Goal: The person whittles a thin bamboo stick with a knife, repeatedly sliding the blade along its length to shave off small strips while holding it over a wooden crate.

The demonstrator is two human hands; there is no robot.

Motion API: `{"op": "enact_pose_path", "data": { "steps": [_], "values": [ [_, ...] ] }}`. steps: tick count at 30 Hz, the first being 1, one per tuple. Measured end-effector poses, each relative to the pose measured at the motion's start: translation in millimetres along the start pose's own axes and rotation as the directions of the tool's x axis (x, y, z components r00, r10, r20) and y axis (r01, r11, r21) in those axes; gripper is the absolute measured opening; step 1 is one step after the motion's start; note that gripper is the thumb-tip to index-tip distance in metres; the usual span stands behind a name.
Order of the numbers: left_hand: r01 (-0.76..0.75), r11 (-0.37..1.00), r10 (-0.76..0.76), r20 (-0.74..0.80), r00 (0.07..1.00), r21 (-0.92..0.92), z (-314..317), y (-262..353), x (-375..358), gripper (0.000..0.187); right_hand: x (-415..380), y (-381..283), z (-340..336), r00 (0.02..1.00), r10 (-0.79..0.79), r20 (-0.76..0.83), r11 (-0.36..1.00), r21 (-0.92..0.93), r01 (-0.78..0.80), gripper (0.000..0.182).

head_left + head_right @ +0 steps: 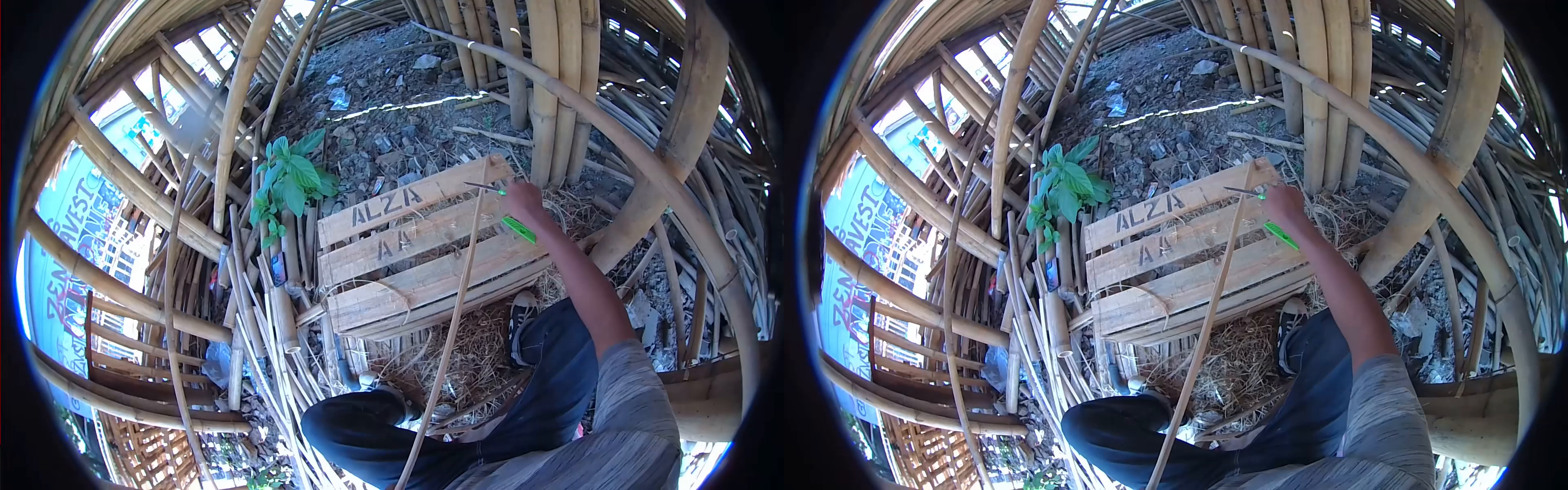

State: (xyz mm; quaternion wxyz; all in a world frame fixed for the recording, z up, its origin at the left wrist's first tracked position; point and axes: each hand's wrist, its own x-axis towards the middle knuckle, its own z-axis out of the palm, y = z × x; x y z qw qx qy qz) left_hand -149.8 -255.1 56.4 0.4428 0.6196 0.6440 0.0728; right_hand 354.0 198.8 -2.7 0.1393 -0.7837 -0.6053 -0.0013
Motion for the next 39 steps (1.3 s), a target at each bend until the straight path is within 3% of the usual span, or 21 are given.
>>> {"op": "enact_pose_path", "data": {
  "steps": [1, 3, 4, 6, 7, 9, 10, 12, 16, 19, 21, 23, 25, 26, 28, 30, 32, 35, 36, 38, 39],
  "values": [
    [0.005, 1.000, -0.005, 0.000, 1.000, -0.006, 8, 1, 7, 0.023, -8, -2, 1, 0.999, 0.035, -0.022, 0.998, 0.052, -0.034, 0.025],
    [-0.274, 0.954, 0.253, -0.163, 0.954, -0.119, 32, -4, 31, 0.024, -21, -9, -2, 1.000, 0.006, -0.011, 0.996, 0.085, -0.005, 0.026],
    [-0.274, 0.954, 0.254, -0.159, 0.954, -0.122, 33, 5, 41, 0.024, -28, -15, -4, 1.000, -0.019, -0.011, 0.992, 0.122, 0.021, 0.027],
    [0.156, 0.935, -0.141, 0.068, 0.988, -0.318, 32, 30, 68, 0.018, -51, -26, -5, 0.997, -0.075, 0.035, 0.982, 0.175, 0.068, 0.027],
    [0.152, 0.935, -0.136, 0.071, 0.988, -0.321, 32, 41, 77, 0.018, -67, -33, -4, 0.987, -0.136, 0.082, 0.965, 0.235, 0.113, 0.028],
    [0.082, 0.939, -0.048, 0.109, 0.993, -0.333, 31, 61, 92, 0.020, -109, -58, -29, 0.919, -0.215, 0.331, 0.959, 0.248, 0.135, 0.027],
    [0.079, 0.938, -0.044, 0.111, 0.993, -0.336, 30, 69, 100, 0.020, -128, -64, -23, 0.903, -0.305, 0.301, 0.942, 0.238, 0.238, 0.027],
    [-0.130, 0.985, 0.125, -0.051, 0.991, -0.113, 28, 81, 116, 0.023, -160, -77, -17, 0.850, -0.439, 0.292, 0.895, 0.227, 0.384, 0.026],
    [-0.173, 0.985, 0.173, -0.136, 0.976, 0.011, 30, 88, 139, 0.023, -187, -91, -2, 0.761, -0.569, 0.311, 0.819, 0.297, 0.491, 0.024],
    [-0.169, 0.985, 0.164, -0.134, 0.977, -0.025, 32, 93, 145, 0.024, -197, -101, 1, 0.719, -0.618, 0.318, 0.782, 0.343, 0.520, 0.024],
    [-0.151, 0.988, 0.155, -0.138, 0.978, 0.040, 38, 91, 145, 0.025, -195, -102, 13, 0.732, -0.625, 0.274, 0.771, 0.369, 0.520, 0.023],
    [-0.129, 0.986, 0.143, -0.135, 0.981, 0.104, 44, 91, 139, 0.026, -167, -99, 10, 0.816, -0.404, 0.414, 0.915, 0.184, 0.359, 0.021],
    [-0.074, 0.997, 0.078, -0.103, 0.992, 0.038, 48, 98, 126, 0.026, -120, -77, 11, 0.935, -0.193, 0.297, 0.972, 0.189, 0.141, 0.021],
    [-0.025, 1.000, 0.025, -0.116, 0.993, -0.002, 51, 100, 122, 0.024, -113, -69, 13, 0.936, -0.189, 0.296, 0.973, 0.186, 0.137, 0.021],
    [-0.070, 0.998, 0.069, -0.115, 0.991, -0.004, 51, 97, 125, 0.025, -107, -63, 11, 0.956, -0.215, 0.198, 0.966, 0.187, 0.179, 0.021],
    [-0.111, 0.994, 0.109, -0.122, 0.987, -0.006, 49, 95, 128, 0.027, -135, -76, 13, 0.825, -0.409, 0.389, 0.910, 0.237, 0.339, 0.024],
    [-0.101, 0.994, 0.106, -0.134, 0.985, 0.042, 45, 95, 133, 0.025, -176, -97, 9, 0.731, -0.530, 0.429, 0.847, 0.307, 0.434, 0.024],
    [-0.006, 0.999, 0.009, -0.052, 0.999, 0.050, 41, 87, 124, 0.025, -185, -106, -1, 0.690, -0.587, 0.424, 0.809, 0.287, 0.513, 0.022],
    [0.002, 0.999, 0.000, -0.046, 0.999, 0.047, 49, 75, 117, 0.025, -171, -102, 5, 0.765, -0.516, 0.385, 0.857, 0.235, 0.459, 0.021],
    [-0.207, 0.918, 0.258, -0.112, 0.960, 0.339, 65, 41, 99, 0.024, -125, -86, 14, 0.887, -0.336, 0.318, 0.940, 0.171, 0.295, 0.019],
    [-0.211, 0.915, 0.262, -0.106, 0.959, 0.344, 67, 37, 93, 0.024, -104, -76, 13, 0.928, -0.234, 0.290, 0.968, 0.157, 0.195, 0.018]
  ]
}}
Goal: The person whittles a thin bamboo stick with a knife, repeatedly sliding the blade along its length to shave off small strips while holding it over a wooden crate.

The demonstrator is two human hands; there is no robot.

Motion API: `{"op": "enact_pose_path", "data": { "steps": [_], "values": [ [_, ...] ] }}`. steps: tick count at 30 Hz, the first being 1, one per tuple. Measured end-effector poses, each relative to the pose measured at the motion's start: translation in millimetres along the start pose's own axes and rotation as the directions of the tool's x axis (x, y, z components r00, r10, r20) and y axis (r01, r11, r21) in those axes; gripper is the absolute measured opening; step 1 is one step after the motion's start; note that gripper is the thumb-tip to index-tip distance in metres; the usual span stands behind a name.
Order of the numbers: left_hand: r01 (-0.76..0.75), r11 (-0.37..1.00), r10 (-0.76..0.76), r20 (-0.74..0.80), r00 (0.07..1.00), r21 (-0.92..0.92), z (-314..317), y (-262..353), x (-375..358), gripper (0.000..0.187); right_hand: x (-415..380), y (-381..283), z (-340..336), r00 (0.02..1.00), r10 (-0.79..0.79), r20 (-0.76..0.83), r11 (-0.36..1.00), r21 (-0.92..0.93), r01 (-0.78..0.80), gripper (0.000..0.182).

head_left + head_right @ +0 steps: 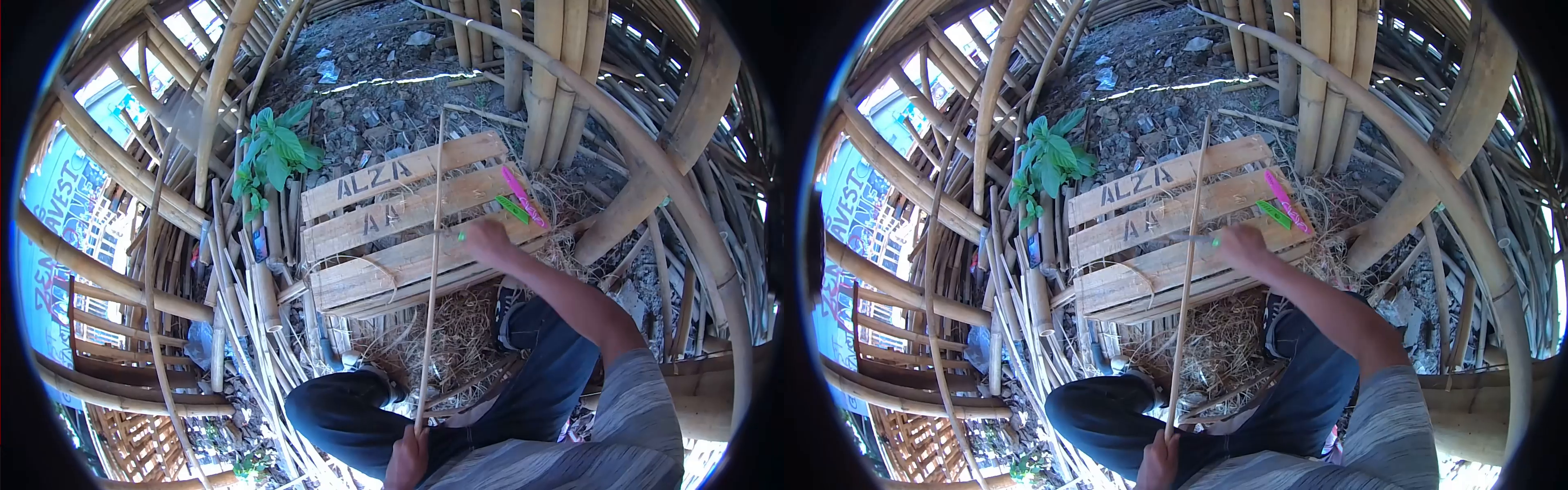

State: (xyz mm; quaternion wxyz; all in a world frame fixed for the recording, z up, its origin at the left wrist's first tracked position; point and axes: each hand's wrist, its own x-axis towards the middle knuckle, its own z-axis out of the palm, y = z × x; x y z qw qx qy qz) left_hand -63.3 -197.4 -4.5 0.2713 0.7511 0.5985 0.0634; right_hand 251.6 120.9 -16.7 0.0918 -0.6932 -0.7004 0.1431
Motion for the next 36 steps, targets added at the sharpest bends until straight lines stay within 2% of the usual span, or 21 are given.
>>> {"op": "enact_pose_path", "data": {
  "steps": [2, 3, 4, 6, 7, 9, 10, 12, 14, 16, 18, 20, 21, 24, 26, 27, 29, 32, 33, 35, 36],
  "values": [
    [0.023, 1.000, -0.023, 0.000, 1.000, -0.012, 2, 8, -10, 0.028, 19, 14, -2, 0.998, 0.017, -0.063, 1.000, -0.025, -0.018, 0.019],
    [0.167, 0.972, -0.156, 0.077, 0.985, -0.167, -10, 19, -4, 0.029, 25, 16, -2, 0.992, 0.027, -0.120, 0.998, -0.049, -0.033, 0.020],
    [0.173, 0.969, -0.163, 0.070, 0.984, -0.174, -13, 20, 1, 0.029, 21, 5, -7, 0.993, 0.015, -0.119, 0.998, -0.054, -0.021, 0.020],
    [0.056, 0.972, -0.068, -0.046, 0.997, -0.228, -18, 19, 7, 0.026, -2, -24, -5, 0.995, -0.090, 0.036, 0.996, 0.028, 0.089, 0.020],
    [0.188, 0.876, -0.210, 0.000, 0.978, -0.445, -29, 29, 17, 0.024, -13, -33, 0, 0.995, -0.095, 0.041, 0.995, 0.030, 0.094, 0.020],
    [0.228, 0.898, -0.254, -0.019, 0.967, -0.376, -34, 35, 14, 0.023, -29, -44, 9, 0.942, -0.306, 0.138, 0.946, -0.070, 0.317, 0.021],
    [0.267, 0.914, -0.292, -0.038, 0.956, -0.307, -33, 37, 12, 0.024, -21, -42, 7, 0.939, -0.312, 0.146, 0.943, -0.069, 0.324, 0.021],
    [0.296, 0.882, -0.318, -0.001, 0.948, -0.367, -17, 29, -3, 0.025, 11, -27, -6, 0.998, -0.026, 0.049, 0.996, -0.081, 0.030, 0.021],
    [0.300, 0.859, -0.319, 0.025, 0.947, -0.414, -13, 26, -11, 0.026, 51, 20, -12, 0.981, 0.147, -0.126, 0.986, -0.057, -0.156, 0.022],
    [0.157, 0.888, -0.218, -0.096, 0.971, -0.433, -18, 32, -16, 0.028, 48, 24, -6, 0.985, 0.134, -0.106, 0.991, -0.012, -0.136, 0.021],
    [0.192, 0.869, -0.254, -0.079, 0.964, -0.456, -19, 28, -13, 0.028, 36, 12, 1, 0.991, 0.109, -0.079, 0.994, 0.025, -0.107, 0.020],
    [0.164, 0.857, -0.235, -0.088, 0.968, -0.489, -17, 16, -12, 0.029, 12, -16, -2, 0.993, -0.076, 0.095, 0.997, 0.018, 0.074, 0.020],
    [0.161, 0.857, -0.233, -0.088, 0.969, -0.490, -20, 13, -13, 0.029, 12, -17, -1, 0.993, -0.075, 0.094, 0.997, 0.016, 0.074, 0.020],
    [0.180, 0.807, -0.233, -0.023, 0.972, -0.562, -18, 9, -28, 0.032, 13, -19, 8, 0.980, -0.195, 0.043, 0.979, -0.060, 0.197, 0.019],
    [0.366, 0.615, -0.354, 0.171, 0.920, -0.699, -7, -1, -28, 0.033, 32, -20, 12, 0.977, -0.203, -0.066, 0.977, -0.085, 0.197, 0.019],
    [0.363, 0.616, -0.352, 0.168, 0.921, -0.699, -8, -2, -25, 0.033, 34, -24, 10, 0.979, -0.186, -0.085, 0.979, -0.103, 0.177, 0.018],
    [0.549, 0.440, -0.360, 0.420, 0.833, -0.711, -16, -4, -16, 0.023, 37, -24, 6, 0.976, -0.179, -0.122, 0.980, -0.110, 0.166, 0.018],
    [0.564, 0.445, -0.365, 0.434, 0.824, -0.696, -23, 5, -11, 0.023, 41, -21, 3, 0.974, -0.177, -0.142, 0.979, -0.127, 0.160, 0.018],
    [0.555, 0.445, -0.360, 0.428, 0.829, -0.702, -18, 8, -12, 0.023, 43, -20, 3, 0.976, -0.179, -0.127, 0.978, -0.129, 0.163, 0.018],
    [0.287, 0.547, -0.365, 0.084, 0.927, -0.787, -6, 14, -15, 0.032, 49, -18, 4, 0.974, -0.180, -0.137, 0.976, -0.151, 0.159, 0.018],
    [0.286, 0.549, -0.364, 0.083, 0.927, -0.786, -9, 11, -18, 0.032, 45, -21, 5, 0.976, -0.174, -0.133, 0.976, -0.155, 0.153, 0.018]
  ]
}}
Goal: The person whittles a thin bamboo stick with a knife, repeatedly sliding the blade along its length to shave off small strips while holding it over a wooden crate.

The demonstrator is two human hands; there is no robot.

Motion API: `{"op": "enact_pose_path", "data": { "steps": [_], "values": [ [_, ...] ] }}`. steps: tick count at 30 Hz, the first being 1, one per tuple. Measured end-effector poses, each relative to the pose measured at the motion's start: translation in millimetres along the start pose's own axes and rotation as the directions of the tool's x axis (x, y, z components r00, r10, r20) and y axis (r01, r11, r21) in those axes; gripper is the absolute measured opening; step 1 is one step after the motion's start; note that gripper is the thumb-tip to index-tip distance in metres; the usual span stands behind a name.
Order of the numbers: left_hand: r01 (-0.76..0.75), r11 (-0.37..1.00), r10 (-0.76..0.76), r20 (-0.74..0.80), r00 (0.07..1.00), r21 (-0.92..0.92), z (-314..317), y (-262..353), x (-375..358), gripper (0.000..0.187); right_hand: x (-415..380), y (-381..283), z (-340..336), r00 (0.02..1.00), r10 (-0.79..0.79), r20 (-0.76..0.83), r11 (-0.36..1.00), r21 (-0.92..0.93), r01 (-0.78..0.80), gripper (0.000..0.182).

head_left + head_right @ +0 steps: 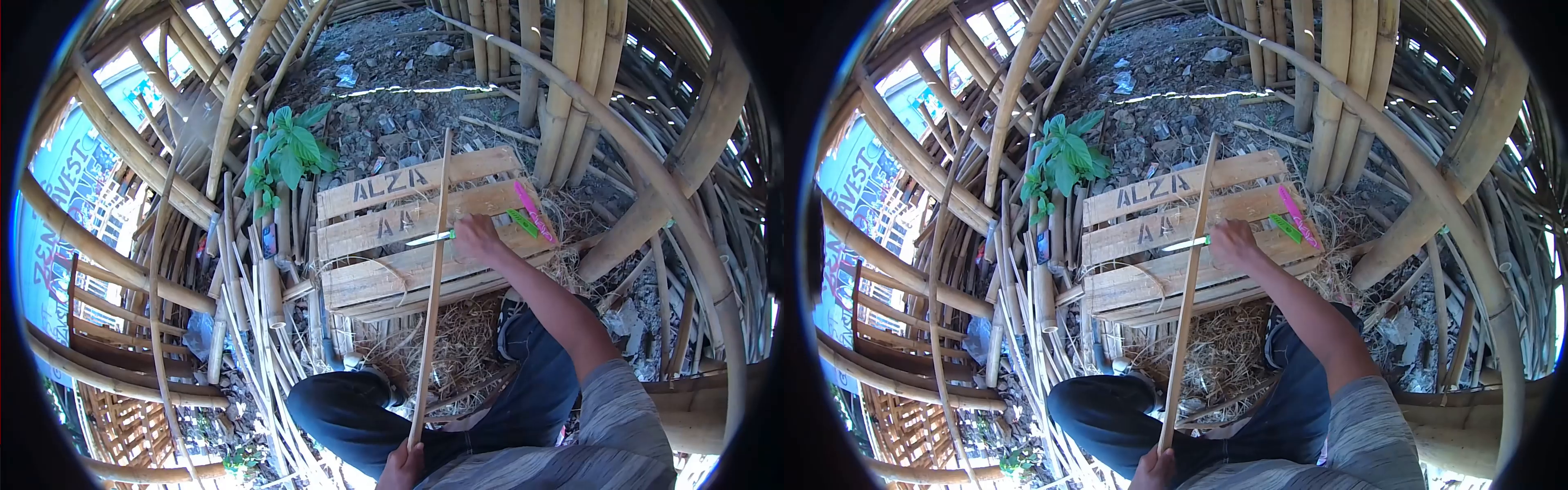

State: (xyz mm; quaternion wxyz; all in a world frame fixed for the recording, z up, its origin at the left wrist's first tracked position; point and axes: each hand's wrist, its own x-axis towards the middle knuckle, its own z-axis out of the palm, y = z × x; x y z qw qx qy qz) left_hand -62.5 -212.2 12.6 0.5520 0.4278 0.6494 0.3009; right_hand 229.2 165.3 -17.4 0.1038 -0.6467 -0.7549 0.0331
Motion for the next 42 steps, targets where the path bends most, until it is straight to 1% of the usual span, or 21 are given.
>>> {"op": "enact_pose_path", "data": {
  "steps": [4, 6, 8, 10, 12, 14, 18, 19, 20, 22, 23, 25, 26, 28, 29, 31, 32, 34, 38, 40, 42],
  "values": [
    [-0.131, 0.951, 0.130, 0.021, 0.991, 0.280, -17, -1, 16, 0.030, -19, -22, -8, 1.000, 0.020, 0.014, 0.999, 0.027, -0.021, 0.018],
    [-0.175, 0.926, 0.185, 0.003, 0.983, 0.336, -19, 1, 13, 0.030, -42, -38, -2, 0.969, -0.192, 0.155, 0.979, 0.093, 0.180, 0.018],
    [-0.179, 0.895, 0.179, 0.038, 0.983, 0.408, -19, 12, 5, 0.029, -36, -23, 3, 0.969, -0.213, 0.122, 0.976, 0.062, 0.207, 0.019],
    [-0.190, 0.901, 0.187, 0.046, 0.981, 0.390, -15, 8, -7, 0.029, -16, 2, -20, 0.999, 0.012, 0.041, 1.000, 0.009, -0.012, 0.019],
    [-0.224, 0.899, 0.222, 0.048, 0.974, 0.376, -18, 1, -4, 0.029, -13, -7, -13, 0.994, 0.033, 0.103, 0.999, 0.009, -0.034, 0.019],
    [0.047, 0.971, -0.059, 0.047, 0.997, 0.236, -27, -20, 1, 0.030, -24, -13, 3, 0.996, 0.081, 0.042, 0.995, 0.062, -0.083, 0.019],
    [0.117, 0.978, -0.125, 0.037, 0.991, 0.171, -37, -19, -6, 0.029, -24, -9, 0, 0.970, -0.077, 0.230, 0.992, -0.082, 0.098, 0.020],
    [0.079, 0.963, -0.106, 0.092, 0.990, 0.258, -38, -5, -31, 0.030, -7, 22, -2, 0.980, 0.183, 0.079, 0.983, -0.042, -0.180, 0.020],
    [0.027, 0.938, -0.083, 0.149, 0.985, 0.347, -40, 5, -44, 0.031, 8, 60, -4, 0.894, 0.443, -0.066, 0.896, 0.041, -0.442, 0.020],
    [-0.336, 0.723, 0.304, 0.159, 0.939, 0.603, -52, -49, -64, 0.034, 12, 98, -11, 0.926, 0.359, -0.118, 0.932, -0.013, -0.363, 0.023],
    [-0.337, 0.719, 0.308, 0.156, 0.938, 0.607, -59, -62, -62, 0.034, 16, 96, -14, 0.926, 0.358, -0.123, 0.932, -0.008, -0.361, 0.023],
    [0.198, 0.942, -0.233, 0.105, 0.967, 0.271, -67, -68, -67, 0.038, 3, 92, -6, 0.898, 0.404, -0.175, 0.911, 0.170, -0.377, 0.029],
    [0.196, 0.944, -0.233, 0.112, 0.966, 0.267, -64, -71, -63, 0.038, 7, 95, -2, 0.897, 0.405, -0.177, 0.911, 0.162, -0.379, 0.029],
    [0.179, 0.825, -0.298, 0.144, 0.944, 0.536, -54, -35, -48, 0.041, 14, 99, 11, 0.894, 0.372, -0.249, 0.903, 0.322, -0.286, 0.038],
    [0.209, 0.921, -0.288, 0.211, 0.934, 0.329, -51, -28, -44, 0.043, 13, 100, 11, 0.893, 0.375, -0.250, 0.903, 0.319, -0.289, 0.038],
    [0.109, 0.940, -0.179, 0.197, 0.964, 0.324, -42, -19, -40, 0.043, 3, 83, -8, 0.941, 0.273, 0.198, 0.694, 0.638, -0.335, 0.048],
    [0.007, 0.947, -0.068, 0.178, 0.982, 0.322, -39, -18, -38, 0.043, -1, 74, -17, 0.941, 0.278, 0.193, 0.694, 0.637, -0.335, 0.048],
    [0.017, 0.943, -0.081, 0.179, 0.980, 0.333, -38, -21, -34, 0.043, -7, 54, -25, 0.898, 0.217, 0.382, 0.693, 0.588, -0.418, 0.055],
    [-0.035, 0.914, -0.017, 0.125, 0.992, 0.405, -42, -91, -28, 0.043, -11, 36, -6, 0.895, 0.152, 0.420, 0.688, 0.605, -0.401, 0.052],
    [-0.010, 0.907, -0.055, 0.142, 0.988, 0.421, -35, -57, -24, 0.043, -13, 35, 1, 0.950, -0.019, 0.312, 0.737, 0.647, -0.198, 0.041],
    [0.012, 0.898, -0.089, 0.156, 0.984, 0.440, -33, -31, -28, 0.043, -16, 32, -11, 0.919, -0.003, 0.395, 0.727, 0.632, -0.269, 0.037]
  ]
}}
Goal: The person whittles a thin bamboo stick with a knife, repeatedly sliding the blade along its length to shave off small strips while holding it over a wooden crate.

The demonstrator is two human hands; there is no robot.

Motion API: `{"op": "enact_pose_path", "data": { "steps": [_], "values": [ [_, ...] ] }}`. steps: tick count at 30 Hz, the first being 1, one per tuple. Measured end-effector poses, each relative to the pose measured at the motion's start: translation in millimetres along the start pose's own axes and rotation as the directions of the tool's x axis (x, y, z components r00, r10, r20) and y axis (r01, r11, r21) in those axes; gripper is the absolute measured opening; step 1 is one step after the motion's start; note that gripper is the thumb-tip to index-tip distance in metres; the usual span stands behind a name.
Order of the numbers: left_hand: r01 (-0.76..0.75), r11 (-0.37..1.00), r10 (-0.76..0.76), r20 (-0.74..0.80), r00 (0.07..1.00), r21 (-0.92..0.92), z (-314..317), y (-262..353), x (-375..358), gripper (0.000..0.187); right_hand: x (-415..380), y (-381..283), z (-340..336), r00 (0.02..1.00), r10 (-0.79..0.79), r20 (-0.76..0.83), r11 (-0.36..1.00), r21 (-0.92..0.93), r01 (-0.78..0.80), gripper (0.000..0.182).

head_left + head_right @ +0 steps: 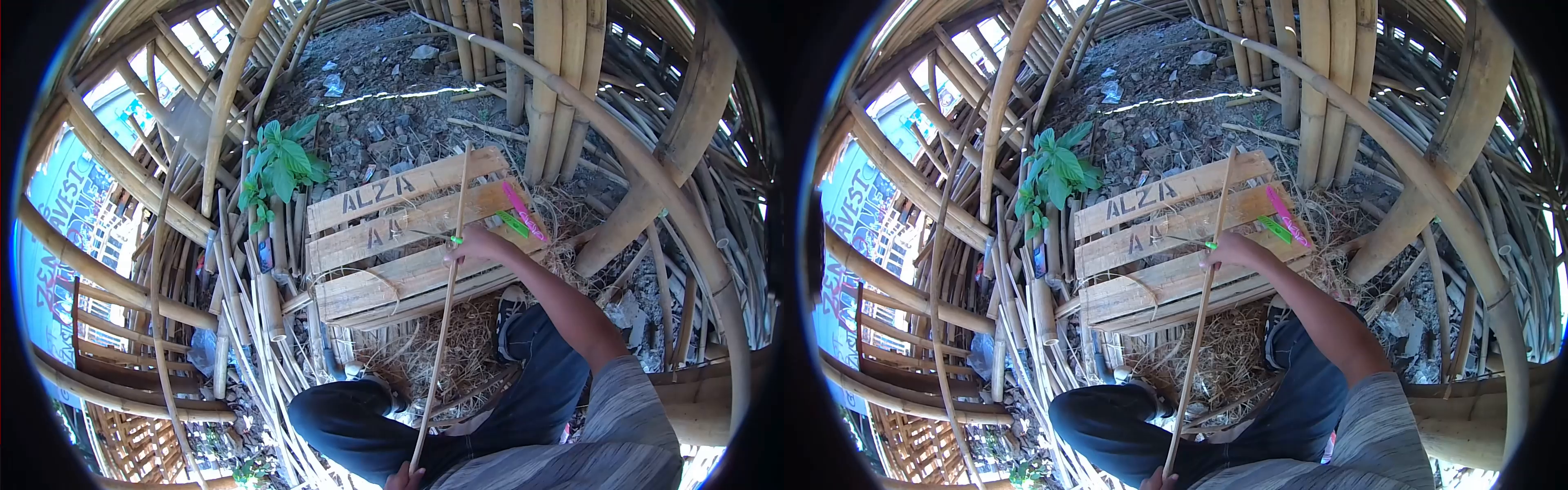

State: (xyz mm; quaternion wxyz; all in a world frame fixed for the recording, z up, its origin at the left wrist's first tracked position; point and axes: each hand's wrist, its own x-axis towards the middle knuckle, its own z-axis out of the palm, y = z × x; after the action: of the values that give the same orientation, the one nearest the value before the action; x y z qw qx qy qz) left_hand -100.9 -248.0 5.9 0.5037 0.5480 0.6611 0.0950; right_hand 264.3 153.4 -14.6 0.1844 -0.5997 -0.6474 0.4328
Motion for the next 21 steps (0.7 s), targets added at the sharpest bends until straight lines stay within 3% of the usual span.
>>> {"op": "enact_pose_path", "data": {
  "steps": [2, 4, 5, 6, 8, 9, 10, 12, 15, 17, 19, 20, 21],
  "values": [
    [-0.129, 0.912, 0.113, 0.064, 0.992, 0.389, -14, 7, -6, 0.041, -3, -4, -4, 0.996, 0.069, 0.054, 0.997, 0.016, -0.070, 0.032],
    [0.021, 0.972, -0.033, 0.047, 0.998, 0.233, -39, 7, -17, 0.042, -3, -4, -7, 0.979, 0.155, 0.129, 0.986, 0.046, -0.162, 0.033],
    [-0.028, 0.938, 0.022, 0.020, 1.000, 0.345, -55, 22, -20, 0.043, -5, -4, -8, 0.979, 0.155, 0.133, 0.986, 0.045, -0.162, 0.033],
    [-0.067, 0.889, 0.076, -0.002, 0.997, 0.454, -78, 79, -14, 0.046, -10, -9, -9, 0.990, 0.106, 0.096, 0.994, -0.008, -0.105, 0.030],
    [0.023, 0.996, -0.026, 0.028, 0.999, 0.085, -96, 124, 11, 0.054, -8, -12, -7, 0.997, 0.042, 0.071, 0.998, -0.058, -0.038, 0.027],
    [-0.192, 0.974, 0.198, -0.045, 0.979, 0.117, -94, 133, 29, 0.038, -4, -6, -8, 0.998, 0.023, 0.064, 0.999, -0.031, -0.021, 0.025],
    [-0.399, 0.902, 0.418, -0.108, 0.902, 0.164, -87, 139, 54, 0.027, 0, -5, -11, 0.999, 0.004, 0.053, 1.000, -0.008, -0.003, 0.023],
    [-0.448, 0.882, 0.462, -0.079, 0.883, 0.143, -71, 155, 106, 0.031, -10, -22, -24, 1.000, -0.019, -0.020, 1.000, -0.009, 0.019, 0.021],
    [-0.379, 0.908, 0.394, -0.054, 0.918, 0.180, -39, 161, 196, 0.039, -13, -17, -40, 0.985, -0.029, -0.171, 0.998, -0.068, 0.017, 0.023],
    [-0.336, 0.926, 0.340, 0.002, 0.940, 0.170, -27, 163, 238, 0.044, -8, 3, -52, 0.841, 0.002, -0.541, 0.924, -0.321, -0.209, 0.024],
    [0.008, 0.968, 0.070, 0.303, 0.950, -0.249, -19, 162, 270, 0.052, -15, 15, -70, 0.794, 0.016, -0.607, 0.883, -0.365, -0.296, 0.025],
    [0.003, 0.969, 0.075, 0.307, 0.949, -0.246, -15, 160, 281, 0.052, -17, 20, -76, 0.747, 0.026, -0.664, 0.835, -0.396, -0.382, 0.027],
    [0.130, 0.875, 0.129, 0.483, 0.866, -0.467, -13, 162, 284, 0.052, -22, 22, -80, 0.744, 0.029, -0.668, 0.851, -0.373, -0.369, 0.026]
  ]
}}
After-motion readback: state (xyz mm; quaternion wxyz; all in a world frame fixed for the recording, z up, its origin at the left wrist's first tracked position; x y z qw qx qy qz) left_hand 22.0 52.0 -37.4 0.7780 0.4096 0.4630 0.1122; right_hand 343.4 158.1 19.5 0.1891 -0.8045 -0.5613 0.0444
